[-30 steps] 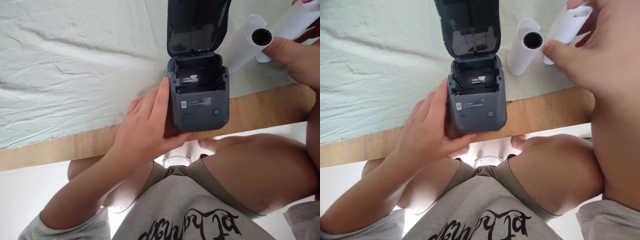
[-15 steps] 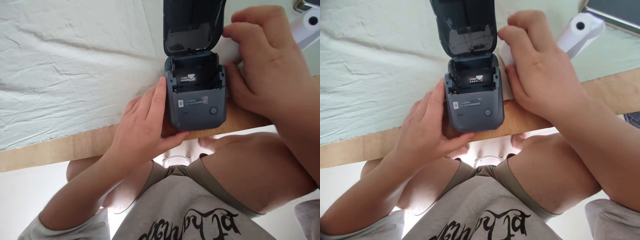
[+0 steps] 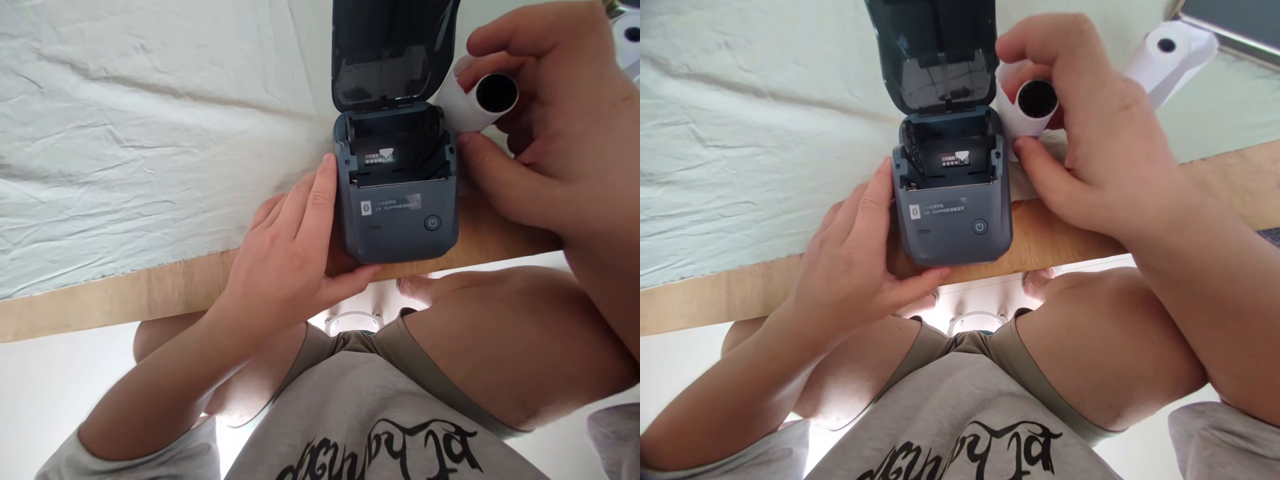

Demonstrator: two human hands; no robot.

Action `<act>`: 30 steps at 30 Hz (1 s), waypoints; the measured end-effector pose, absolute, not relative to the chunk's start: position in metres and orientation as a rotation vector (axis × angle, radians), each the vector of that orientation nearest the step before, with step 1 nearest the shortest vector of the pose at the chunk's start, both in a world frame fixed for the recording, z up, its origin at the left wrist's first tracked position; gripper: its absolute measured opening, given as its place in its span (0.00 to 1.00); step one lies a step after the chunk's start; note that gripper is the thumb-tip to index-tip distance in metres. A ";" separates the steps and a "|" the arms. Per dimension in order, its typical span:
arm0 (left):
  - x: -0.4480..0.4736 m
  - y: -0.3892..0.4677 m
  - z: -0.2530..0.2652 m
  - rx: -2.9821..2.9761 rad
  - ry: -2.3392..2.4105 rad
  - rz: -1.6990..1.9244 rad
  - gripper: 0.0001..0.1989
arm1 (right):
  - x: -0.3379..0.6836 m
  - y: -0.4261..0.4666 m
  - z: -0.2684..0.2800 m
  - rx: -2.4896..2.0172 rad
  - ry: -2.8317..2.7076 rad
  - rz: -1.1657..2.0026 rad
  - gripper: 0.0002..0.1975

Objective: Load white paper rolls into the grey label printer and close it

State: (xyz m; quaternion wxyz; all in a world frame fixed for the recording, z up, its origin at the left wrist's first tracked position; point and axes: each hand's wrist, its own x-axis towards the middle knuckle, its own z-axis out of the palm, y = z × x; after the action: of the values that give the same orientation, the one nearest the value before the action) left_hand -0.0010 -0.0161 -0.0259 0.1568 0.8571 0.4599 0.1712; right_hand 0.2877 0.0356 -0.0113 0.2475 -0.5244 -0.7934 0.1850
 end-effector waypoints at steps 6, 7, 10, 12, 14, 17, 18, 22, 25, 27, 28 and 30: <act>-0.001 -0.017 -0.027 2.440 1.325 0.496 0.50 | 0.295 0.042 -0.018 -1.521 -2.050 0.487 0.30; 0.000 -0.017 -0.027 2.438 1.325 0.493 0.50 | 0.297 0.044 -0.019 -1.481 -2.044 0.510 0.31; 0.000 -0.017 -0.026 2.417 1.333 0.485 0.50 | 0.301 0.046 -0.021 -1.326 -2.040 0.667 0.34; 0.000 -0.017 -0.026 2.407 1.335 0.489 0.50 | 0.300 0.045 -0.020 -1.340 -2.052 0.718 0.35; 0.000 -0.017 -0.025 2.416 1.332 0.494 0.49 | 0.297 0.042 -0.019 -1.447 -2.064 0.652 0.33; 0.000 -0.017 -0.025 2.436 1.335 0.492 0.48 | 0.295 0.042 -0.020 -1.515 -2.053 0.483 0.30; 0.000 -0.017 -0.025 2.439 1.334 0.492 0.49 | 0.296 0.042 -0.021 -1.485 -2.046 0.477 0.30; 0.000 -0.016 -0.026 2.444 1.329 0.477 0.51 | 0.296 0.042 -0.019 -1.426 -2.040 0.640 0.31; 0.000 -0.016 -0.027 2.449 1.331 0.479 0.51 | 0.291 0.038 -0.012 -1.561 -2.130 0.536 0.28; 0.000 -0.017 -0.027 2.449 1.328 0.483 0.51 | 0.288 0.036 -0.009 -1.607 -2.146 0.430 0.24; 0.000 -0.017 -0.026 2.447 1.331 0.480 0.51 | 0.288 0.037 -0.008 -1.583 -2.123 0.443 0.24; 0.000 -0.017 -0.025 2.448 1.340 0.476 0.51 | 0.288 0.038 -0.009 -1.512 -2.050 0.574 0.27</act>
State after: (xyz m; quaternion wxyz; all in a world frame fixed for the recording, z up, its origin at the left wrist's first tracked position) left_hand 0.0000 -0.0166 -0.0253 0.1548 0.8543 0.4676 0.1662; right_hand 0.2876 0.0383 -0.0087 0.2620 -0.5589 -0.7576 0.2122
